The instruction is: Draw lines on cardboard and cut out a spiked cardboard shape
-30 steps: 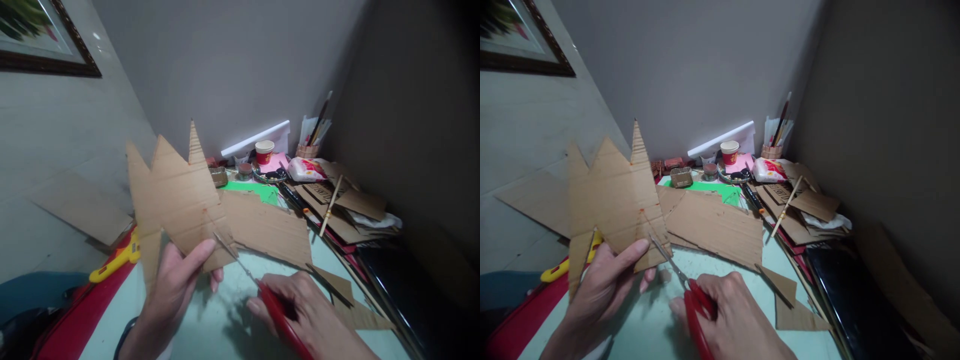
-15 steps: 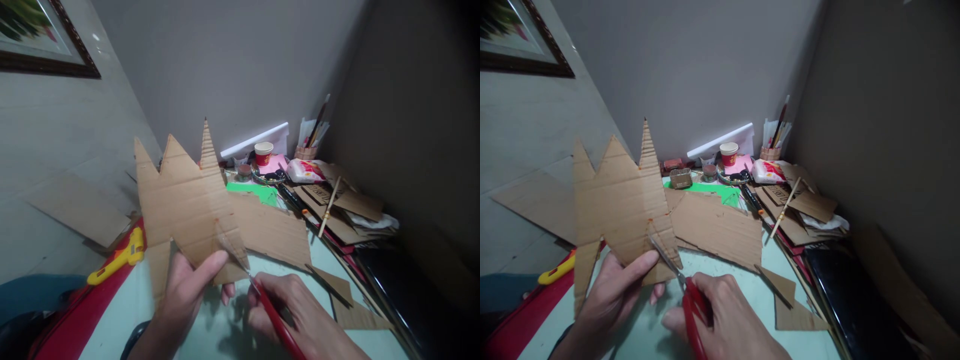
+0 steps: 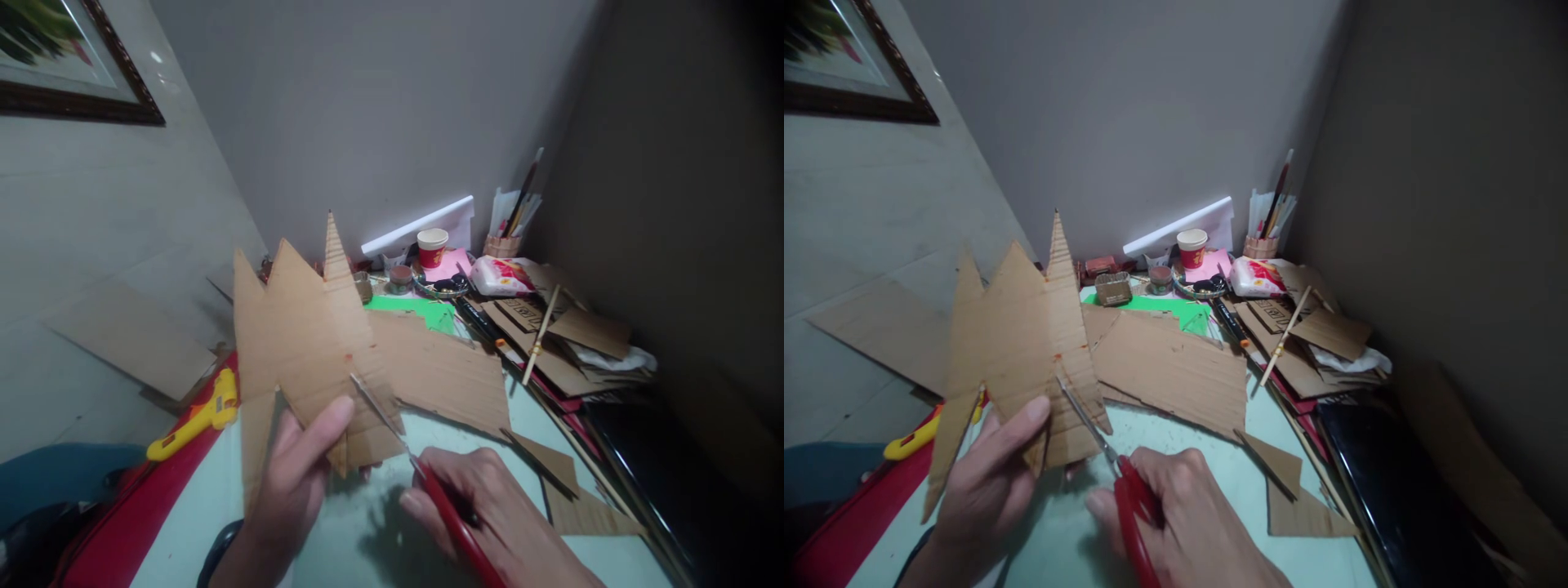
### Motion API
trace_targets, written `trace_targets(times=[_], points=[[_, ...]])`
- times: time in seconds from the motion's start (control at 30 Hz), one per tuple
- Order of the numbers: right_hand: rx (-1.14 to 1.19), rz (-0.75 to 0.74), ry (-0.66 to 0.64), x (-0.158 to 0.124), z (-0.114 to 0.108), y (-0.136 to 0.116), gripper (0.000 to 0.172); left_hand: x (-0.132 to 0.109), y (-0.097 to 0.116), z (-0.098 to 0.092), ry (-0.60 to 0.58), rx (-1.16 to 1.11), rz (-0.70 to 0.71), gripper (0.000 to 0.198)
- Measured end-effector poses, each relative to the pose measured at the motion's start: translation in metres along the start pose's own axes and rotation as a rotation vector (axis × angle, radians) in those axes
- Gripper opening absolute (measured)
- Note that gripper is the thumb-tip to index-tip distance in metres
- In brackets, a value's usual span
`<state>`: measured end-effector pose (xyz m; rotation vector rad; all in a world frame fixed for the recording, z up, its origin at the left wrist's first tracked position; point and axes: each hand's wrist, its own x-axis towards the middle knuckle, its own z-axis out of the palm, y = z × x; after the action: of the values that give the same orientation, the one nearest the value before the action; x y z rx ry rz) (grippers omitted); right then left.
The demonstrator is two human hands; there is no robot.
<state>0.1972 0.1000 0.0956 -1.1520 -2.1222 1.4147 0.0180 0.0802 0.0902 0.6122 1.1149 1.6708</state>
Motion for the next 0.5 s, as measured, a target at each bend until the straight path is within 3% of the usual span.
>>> trace_targets(times=[0.1,0.2,0.3,0.5], points=[[-0.021,0.065,-0.042,0.004,0.001,0.003,0.039,0.002,0.003,0.004,0.076,-0.024,0.084,0.048],[0.027,0.099,-0.055,0.008,0.002,0.005,0.04,0.001,0.009,0.011,0.075,0.029,0.111,0.041],[0.081,0.122,-0.06,0.009,0.004,0.004,0.036,-0.003,0.013,0.014,0.031,0.093,0.093,0.036],[0.076,0.091,-0.051,0.006,0.0,-0.004,0.023,-0.007,0.002,0.007,-0.056,0.073,0.012,0.054]])
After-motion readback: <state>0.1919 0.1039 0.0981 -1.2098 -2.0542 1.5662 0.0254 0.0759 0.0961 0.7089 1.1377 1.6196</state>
